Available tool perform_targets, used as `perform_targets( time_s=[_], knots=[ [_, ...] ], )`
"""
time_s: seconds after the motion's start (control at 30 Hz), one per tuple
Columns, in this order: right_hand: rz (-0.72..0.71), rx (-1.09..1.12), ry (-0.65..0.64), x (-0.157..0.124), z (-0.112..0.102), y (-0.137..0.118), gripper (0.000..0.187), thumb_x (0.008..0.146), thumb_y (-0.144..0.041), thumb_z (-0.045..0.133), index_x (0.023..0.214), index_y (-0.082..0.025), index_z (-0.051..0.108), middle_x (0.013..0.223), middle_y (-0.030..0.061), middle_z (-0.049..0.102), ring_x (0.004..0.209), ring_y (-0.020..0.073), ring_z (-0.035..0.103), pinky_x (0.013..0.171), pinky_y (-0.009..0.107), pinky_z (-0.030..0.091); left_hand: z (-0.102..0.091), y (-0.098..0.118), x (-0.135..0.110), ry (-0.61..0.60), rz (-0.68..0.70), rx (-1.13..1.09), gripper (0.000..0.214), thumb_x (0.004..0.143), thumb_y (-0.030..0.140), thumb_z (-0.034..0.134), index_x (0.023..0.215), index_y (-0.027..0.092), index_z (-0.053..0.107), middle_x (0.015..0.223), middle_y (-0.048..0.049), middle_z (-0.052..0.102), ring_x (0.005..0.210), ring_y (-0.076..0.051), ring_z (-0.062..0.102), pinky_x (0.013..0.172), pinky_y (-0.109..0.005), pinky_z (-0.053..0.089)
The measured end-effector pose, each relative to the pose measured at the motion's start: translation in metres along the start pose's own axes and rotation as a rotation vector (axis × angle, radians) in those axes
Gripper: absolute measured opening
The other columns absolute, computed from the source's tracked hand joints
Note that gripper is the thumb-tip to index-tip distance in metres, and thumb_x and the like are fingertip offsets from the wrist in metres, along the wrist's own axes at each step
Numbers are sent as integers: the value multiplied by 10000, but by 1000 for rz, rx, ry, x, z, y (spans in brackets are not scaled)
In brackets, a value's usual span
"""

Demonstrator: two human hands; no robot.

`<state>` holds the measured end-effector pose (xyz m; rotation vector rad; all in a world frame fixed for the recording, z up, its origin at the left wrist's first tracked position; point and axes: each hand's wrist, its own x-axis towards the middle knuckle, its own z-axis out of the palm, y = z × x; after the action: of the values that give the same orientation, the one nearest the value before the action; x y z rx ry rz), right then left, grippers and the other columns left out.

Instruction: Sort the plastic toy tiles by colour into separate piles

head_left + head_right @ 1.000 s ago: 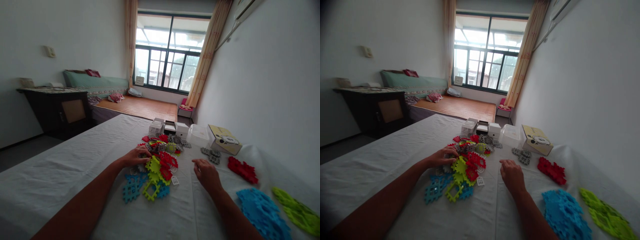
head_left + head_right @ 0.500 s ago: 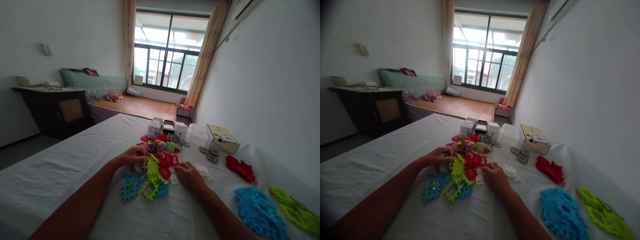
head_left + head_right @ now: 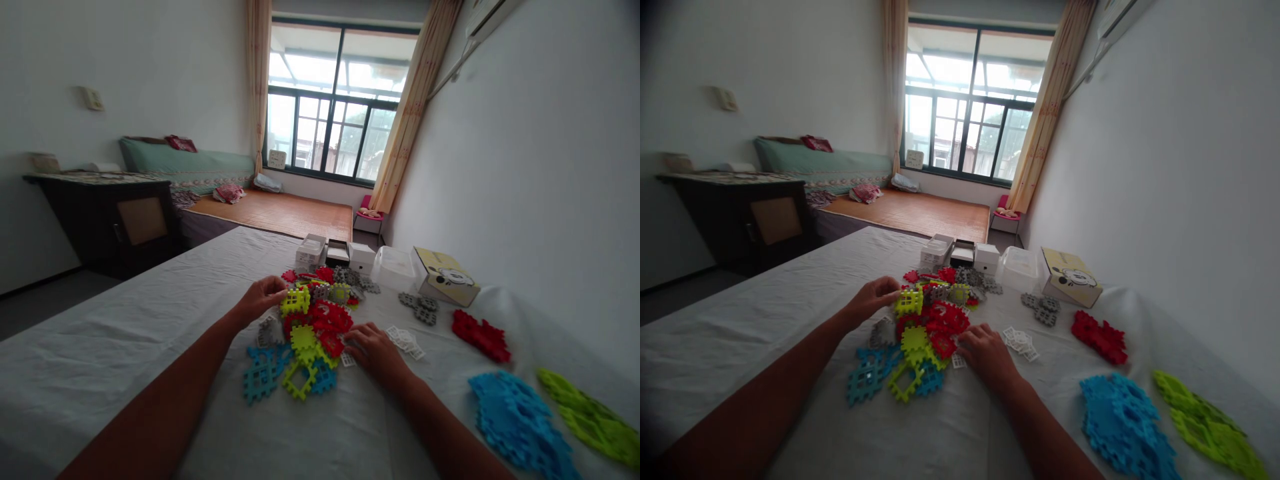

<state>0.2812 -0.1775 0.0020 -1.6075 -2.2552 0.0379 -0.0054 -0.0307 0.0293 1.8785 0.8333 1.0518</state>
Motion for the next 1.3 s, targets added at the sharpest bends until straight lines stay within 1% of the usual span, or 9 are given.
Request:
perform_targets(
  time_s=[0.13,0.3,0.43,0.53,0.77,0.97,1.07,1.2,1.3],
  knots=[
    [15,7,-9,1,-2,-2,179,875,-381,547,889,-230,642,978,34,659,971,187,551,841,294,443,0,-2,2,139,-5,1,330,742,449,627,901,163,585,708,13,615,576,-100,539,486,-197,435],
    [79,12,-7,-2,-4,-2,183,885,-220,486,996,-216,632,942,43,656,928,177,566,840,291,436,1,-6,1,111,0,74,330,808,429,535,956,149,627,662,15,611,536,-90,523,436,-176,415],
    [33,46,-40,-4,-5,-1,276,895,-309,489,1138,-253,609,1097,51,623,1036,195,531,896,311,421,2,-11,1,46,53,205,325,827,420,524,958,159,667,787,-19,678,689,-137,605,554,-207,488],
    [43,29,-76,-3,-6,-3,310,880,-357,519,1164,-264,599,1135,56,609,1061,213,515,905,330,418,2,-16,1,64,101,306,305,828,403,534,969,181,686,927,-49,690,865,-183,626,665,-237,513],
    [76,60,-93,-6,-13,0,164,827,-312,581,947,-203,607,1000,67,610,972,201,535,845,307,428,-1,-19,2,61,131,376,285,852,377,510,991,214,697,1012,-62,665,984,-203,605,771,-281,512],
    [204,193,-120,-9,-10,8,194,745,-326,659,867,-206,566,806,13,632,720,154,573,653,254,430,0,-21,2,21,101,367,274,832,342,512,963,200,707,996,-64,669,961,-208,616,766,-292,521],
    [219,246,-68,-10,-12,13,136,800,-340,591,867,-222,584,729,-10,646,651,137,587,612,237,419,0,-21,1,-8,95,363,267,819,330,512,944,203,711,981,-56,665,945,-197,619,748,-273,531],
    [322,62,59,-19,-25,38,233,865,-403,488,808,-228,632,683,9,651,624,151,591,600,258,413,-1,-21,1,-6,91,369,271,817,340,511,933,205,714,971,-55,668,927,-196,624,747,-275,536],
    [365,-122,115,-27,-33,55,222,857,-380,506,824,-237,672,803,47,670,801,198,614,688,293,440,-2,-23,1,2,93,381,277,822,347,506,940,204,713,994,-61,669,943,-202,622,760,-281,536]
  ],
)
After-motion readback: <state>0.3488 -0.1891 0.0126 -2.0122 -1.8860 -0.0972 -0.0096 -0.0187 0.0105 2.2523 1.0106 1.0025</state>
